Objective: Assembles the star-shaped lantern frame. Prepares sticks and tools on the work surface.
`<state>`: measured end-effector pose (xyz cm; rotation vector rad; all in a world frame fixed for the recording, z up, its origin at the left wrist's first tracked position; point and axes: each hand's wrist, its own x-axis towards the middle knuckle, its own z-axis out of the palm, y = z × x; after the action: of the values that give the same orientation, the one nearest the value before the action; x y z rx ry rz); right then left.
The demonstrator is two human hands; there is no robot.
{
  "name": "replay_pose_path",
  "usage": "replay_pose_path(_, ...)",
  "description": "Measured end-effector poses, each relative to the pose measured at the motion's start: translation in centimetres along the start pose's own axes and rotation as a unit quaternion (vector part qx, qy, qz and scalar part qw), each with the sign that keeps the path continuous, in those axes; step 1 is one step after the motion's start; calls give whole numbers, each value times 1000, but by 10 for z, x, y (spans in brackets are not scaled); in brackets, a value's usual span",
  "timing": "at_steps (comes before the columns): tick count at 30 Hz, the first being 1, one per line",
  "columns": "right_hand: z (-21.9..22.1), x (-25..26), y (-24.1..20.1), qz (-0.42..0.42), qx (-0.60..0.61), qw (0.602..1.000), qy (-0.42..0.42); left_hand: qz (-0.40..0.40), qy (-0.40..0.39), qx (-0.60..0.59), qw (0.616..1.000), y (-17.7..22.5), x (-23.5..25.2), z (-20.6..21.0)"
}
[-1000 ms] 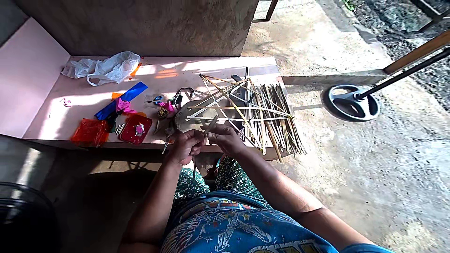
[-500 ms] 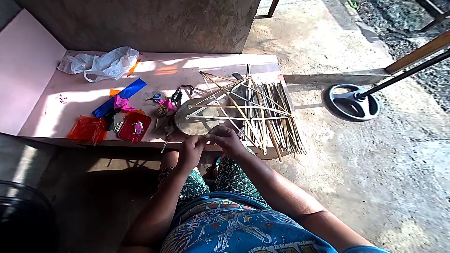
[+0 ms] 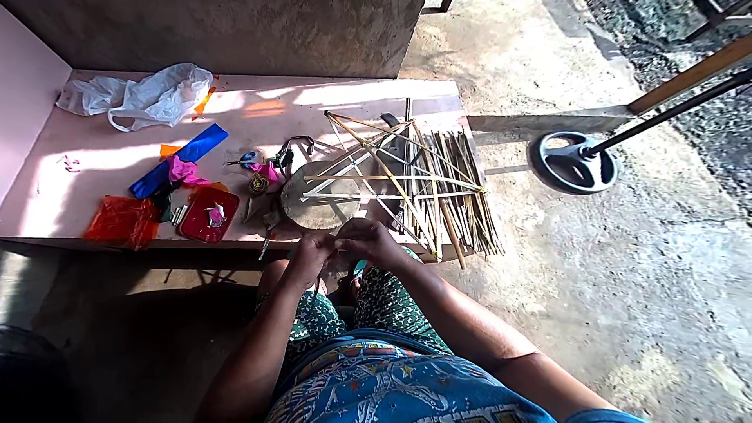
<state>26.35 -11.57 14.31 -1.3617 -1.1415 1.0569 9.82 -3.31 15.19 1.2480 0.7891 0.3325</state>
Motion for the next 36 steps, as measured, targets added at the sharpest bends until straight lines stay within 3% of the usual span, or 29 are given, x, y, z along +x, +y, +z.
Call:
replay_pose_path(5,0,14,9,22,6,999,48,39,-2,-8,999,-11,18,-2)
replay_pose_path(13,-10,45,38,66,7,998,3,-40,-2,-59,997,-34,52,-23)
replay_pose_path(16,-21,71,40,0,-142,990,0,-60,57,-83,993,-40,64,-31)
replay_pose_path(19,-42,113,41,-91,-369,925,4,-110,128,-131,977,-50,79,-39)
replay_pose_path(22,-60,165,40,-32,-501,861,-75,-154,188,-181,953,-63,98,-44)
replay_pose_path(26,-64,214,46,7,-548,818,-174,-162,306,-265,900,-57,125,-50)
replay_pose_path(29,-66,231,56,27,-540,811,-224,-147,338,-302,879,-49,143,-58)
replay_pose_path(36,-64,251,64,72,-451,831,-317,-81,321,-300,895,-62,169,-58)
